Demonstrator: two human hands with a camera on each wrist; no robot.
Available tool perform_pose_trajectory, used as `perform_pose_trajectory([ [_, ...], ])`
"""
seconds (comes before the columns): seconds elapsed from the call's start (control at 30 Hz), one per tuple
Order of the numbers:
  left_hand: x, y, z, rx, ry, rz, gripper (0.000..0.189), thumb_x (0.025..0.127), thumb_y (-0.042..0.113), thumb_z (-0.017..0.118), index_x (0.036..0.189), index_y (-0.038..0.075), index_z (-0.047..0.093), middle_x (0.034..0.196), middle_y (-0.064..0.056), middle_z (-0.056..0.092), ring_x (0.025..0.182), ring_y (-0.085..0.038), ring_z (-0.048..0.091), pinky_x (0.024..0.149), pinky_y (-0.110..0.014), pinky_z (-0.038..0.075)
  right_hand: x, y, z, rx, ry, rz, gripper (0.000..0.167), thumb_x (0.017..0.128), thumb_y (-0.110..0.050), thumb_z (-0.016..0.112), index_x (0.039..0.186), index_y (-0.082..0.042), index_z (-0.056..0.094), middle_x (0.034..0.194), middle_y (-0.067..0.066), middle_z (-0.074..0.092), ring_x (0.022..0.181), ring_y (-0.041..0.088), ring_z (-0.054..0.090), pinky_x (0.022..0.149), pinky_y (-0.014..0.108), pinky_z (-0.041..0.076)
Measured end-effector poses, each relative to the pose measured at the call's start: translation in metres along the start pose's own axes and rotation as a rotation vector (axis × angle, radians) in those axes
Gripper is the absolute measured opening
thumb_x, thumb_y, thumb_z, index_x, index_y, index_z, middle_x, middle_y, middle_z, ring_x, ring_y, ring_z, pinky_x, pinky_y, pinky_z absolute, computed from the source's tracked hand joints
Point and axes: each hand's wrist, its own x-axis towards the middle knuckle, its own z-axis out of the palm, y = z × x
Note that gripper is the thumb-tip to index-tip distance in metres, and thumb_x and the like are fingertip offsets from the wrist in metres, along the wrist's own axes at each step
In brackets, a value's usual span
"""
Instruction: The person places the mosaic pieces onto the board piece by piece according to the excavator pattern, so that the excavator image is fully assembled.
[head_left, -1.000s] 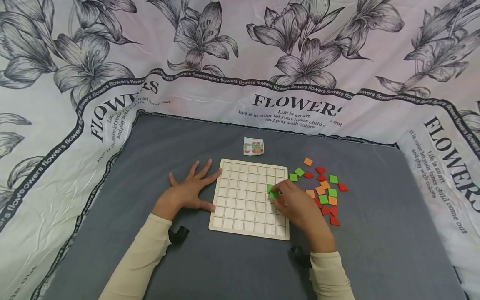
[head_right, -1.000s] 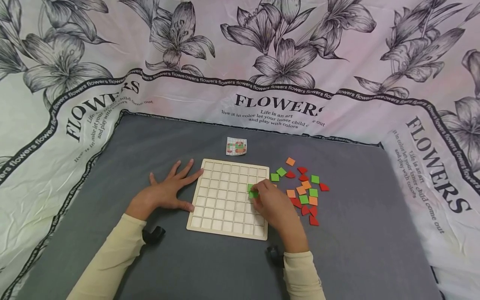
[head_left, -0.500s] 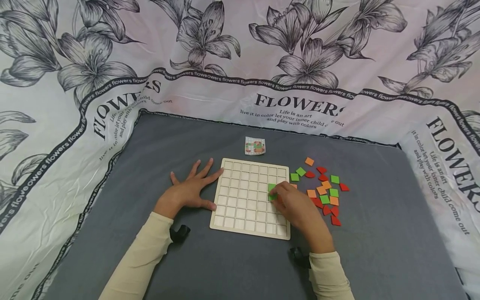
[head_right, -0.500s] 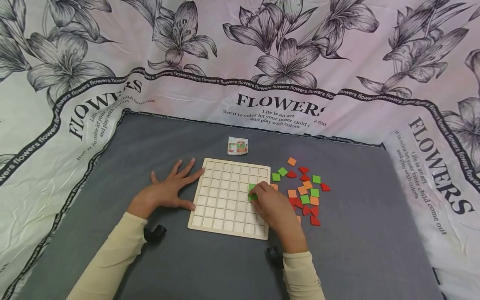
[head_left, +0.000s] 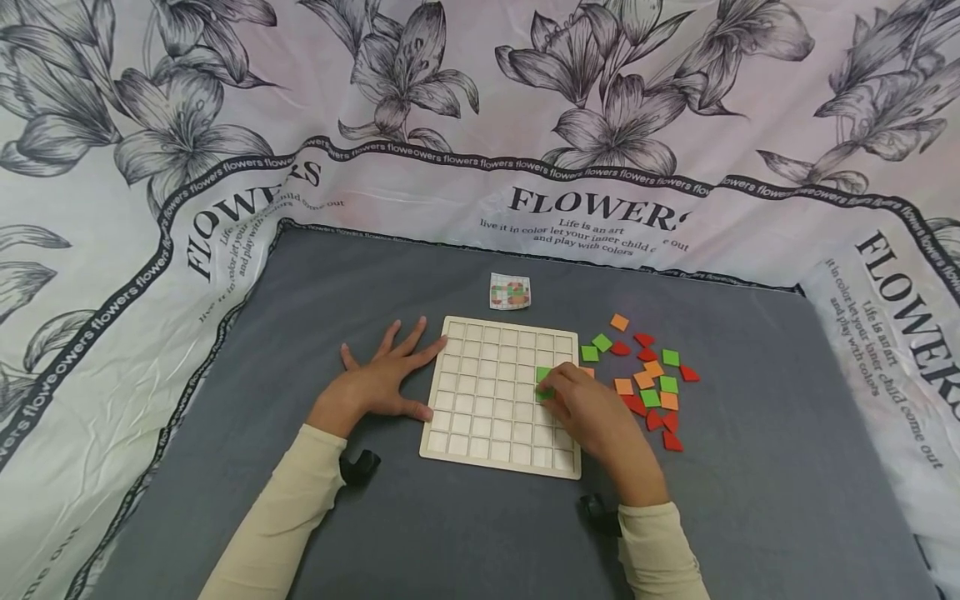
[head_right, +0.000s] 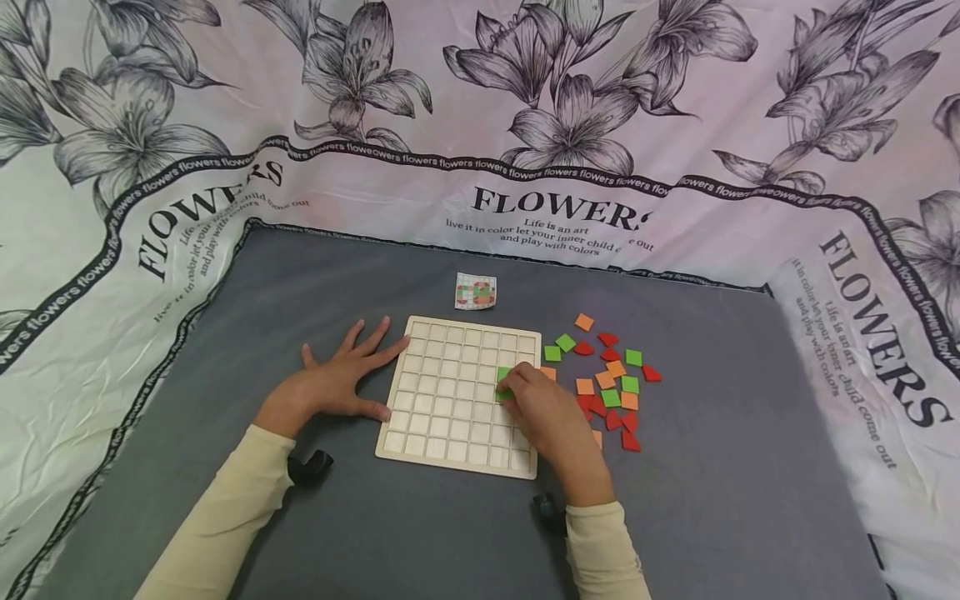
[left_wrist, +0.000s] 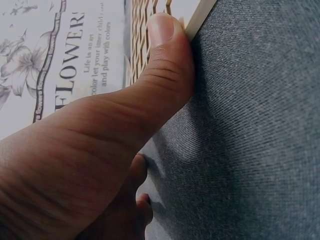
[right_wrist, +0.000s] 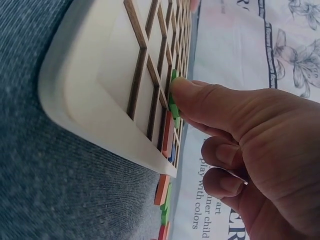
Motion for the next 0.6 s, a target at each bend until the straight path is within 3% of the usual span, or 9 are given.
perform_pose_trajectory([
  [0.6, -0.0004, 0.0005, -0.0003, -0.008, 0.0, -0.001, 0.115, 0.081, 0.062, 0.085, 0.171, 0.041, 0.016, 0.179, 0.004, -0.009, 0.163, -0.036, -0.014, 0.103, -0.094, -0.009, -0.0043, 0.0034, -0.0051, -0.007, 0.025, -0.018, 0.022, 0.089, -0.011, 0.087, 0.11, -0.012, 0.078, 0.115, 0.002, 0.068, 0.092, 0.016, 0.071, 0.076, 0.037, 0.063],
])
